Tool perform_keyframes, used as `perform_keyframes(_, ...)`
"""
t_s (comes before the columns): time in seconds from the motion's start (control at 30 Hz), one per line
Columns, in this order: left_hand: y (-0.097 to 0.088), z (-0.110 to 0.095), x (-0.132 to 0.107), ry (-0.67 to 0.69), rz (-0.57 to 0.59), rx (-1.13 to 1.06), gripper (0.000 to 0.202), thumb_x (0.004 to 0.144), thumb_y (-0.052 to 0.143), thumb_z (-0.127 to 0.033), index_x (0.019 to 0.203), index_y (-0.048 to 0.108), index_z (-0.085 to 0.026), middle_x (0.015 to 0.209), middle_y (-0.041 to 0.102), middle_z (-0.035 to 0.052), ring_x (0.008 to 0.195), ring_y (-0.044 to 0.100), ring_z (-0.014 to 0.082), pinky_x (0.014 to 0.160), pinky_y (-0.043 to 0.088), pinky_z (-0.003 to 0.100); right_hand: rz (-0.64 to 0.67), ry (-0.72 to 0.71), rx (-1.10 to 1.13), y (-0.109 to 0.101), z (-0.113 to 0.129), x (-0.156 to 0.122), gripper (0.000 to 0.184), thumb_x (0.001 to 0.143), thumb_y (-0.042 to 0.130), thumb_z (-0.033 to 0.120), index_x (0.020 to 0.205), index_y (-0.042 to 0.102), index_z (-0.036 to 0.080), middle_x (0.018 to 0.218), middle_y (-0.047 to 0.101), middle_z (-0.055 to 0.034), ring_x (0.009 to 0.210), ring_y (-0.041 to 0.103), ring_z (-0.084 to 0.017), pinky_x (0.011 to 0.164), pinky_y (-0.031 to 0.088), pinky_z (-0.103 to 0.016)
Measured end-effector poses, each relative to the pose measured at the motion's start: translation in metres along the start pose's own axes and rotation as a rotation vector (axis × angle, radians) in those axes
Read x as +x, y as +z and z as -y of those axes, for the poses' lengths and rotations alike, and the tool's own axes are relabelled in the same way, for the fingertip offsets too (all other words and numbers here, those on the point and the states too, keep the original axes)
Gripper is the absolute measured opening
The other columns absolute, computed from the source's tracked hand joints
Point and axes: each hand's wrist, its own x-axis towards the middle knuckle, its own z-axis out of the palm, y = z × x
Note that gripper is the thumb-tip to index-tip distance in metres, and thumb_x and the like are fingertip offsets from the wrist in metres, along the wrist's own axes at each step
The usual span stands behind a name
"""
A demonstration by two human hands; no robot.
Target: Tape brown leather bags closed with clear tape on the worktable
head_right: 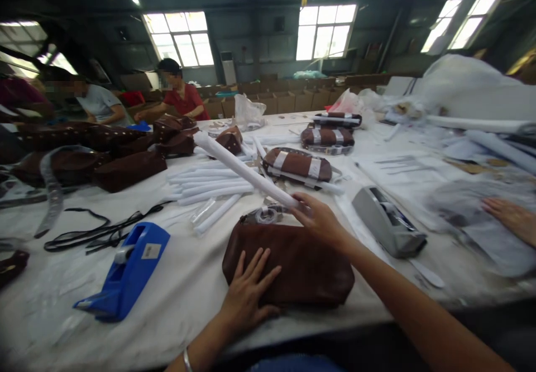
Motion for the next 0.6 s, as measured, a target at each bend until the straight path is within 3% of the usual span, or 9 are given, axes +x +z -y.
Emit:
perform_keyframes(0.13,-0.002,0.001,0.006,-0.021,0.077,0.016,0.075,0.090,0.061,-0.028,0.155,0.025,-0.037,0.164,0.023,0.0110,0.149,0.028,0.0314,0.119,0.022,0.062,0.115,0.010,0.011,-0.070,-0.022,-0.109,0.030,0.096,0.059,0.042,0.121,0.065,0.027,0.121,0.069,-0.0062,0.111,0.065,-0.024,0.097,0.054,-0.036)
perform_keyframes(0.2,-0.007,0.002,0.011,-0.011,0.122,0.046,0.067,0.092,0.054,-0.018,0.153,0.034,-0.037,0.160,0.032,0.0115,0.146,0.035,0.0310,0.117,0.028,0.061,0.216,0.014,-0.012,-0.088,-0.026,-0.159,0.029,0.096,0.060,0.042,0.121,0.067,0.030,0.117,0.071,-0.0056,0.108,0.067,-0.023,0.093,0.057,-0.033)
perform_keyframes(0.27,-0.015,0.004,0.017,0.019,0.184,0.053,0.067,0.091,0.052,-0.015,0.152,0.037,-0.037,0.160,0.034,0.0126,0.146,0.036,0.0326,0.114,0.033,0.061,0.289,0.023,-0.041,-0.092,-0.024,-0.201,0.027,0.097,0.059,0.041,0.120,0.069,0.031,0.116,0.071,-0.0056,0.105,0.068,-0.022,0.091,0.058,-0.032)
perform_keyframes(0.4,-0.038,0.008,0.031,0.044,0.306,0.035,0.074,0.085,0.052,-0.008,0.152,0.035,-0.035,0.162,0.029,0.0138,0.146,0.034,0.0329,0.112,0.036,0.058,0.251,0.034,-0.138,-0.062,-0.004,-0.246,0.027,0.101,0.051,0.034,0.119,0.070,0.031,0.116,0.070,-0.0061,0.106,0.067,-0.022,0.091,0.057,-0.034)
perform_keyframes(0.53,-0.056,0.008,0.041,0.057,0.397,0.021,0.068,0.089,0.054,-0.016,0.151,0.037,-0.036,0.160,0.032,0.0138,0.145,0.037,0.0320,0.111,0.039,0.057,0.062,0.016,-0.247,-0.014,0.015,-0.248,0.029,0.100,0.050,0.023,0.121,0.069,0.028,0.113,0.070,-0.0064,0.105,0.063,-0.023,0.094,0.054,-0.039)
perform_keyframes(0.6,-0.062,0.008,0.043,0.059,0.423,0.009,0.062,0.093,0.055,-0.029,0.152,0.036,-0.035,0.161,0.031,0.0151,0.146,0.034,0.0315,0.111,0.037,0.057,-0.057,0.024,-0.305,0.007,0.021,-0.244,0.029,0.100,0.049,0.020,0.119,0.071,0.026,0.111,0.069,-0.0075,0.106,0.062,-0.024,0.096,0.052,-0.040)
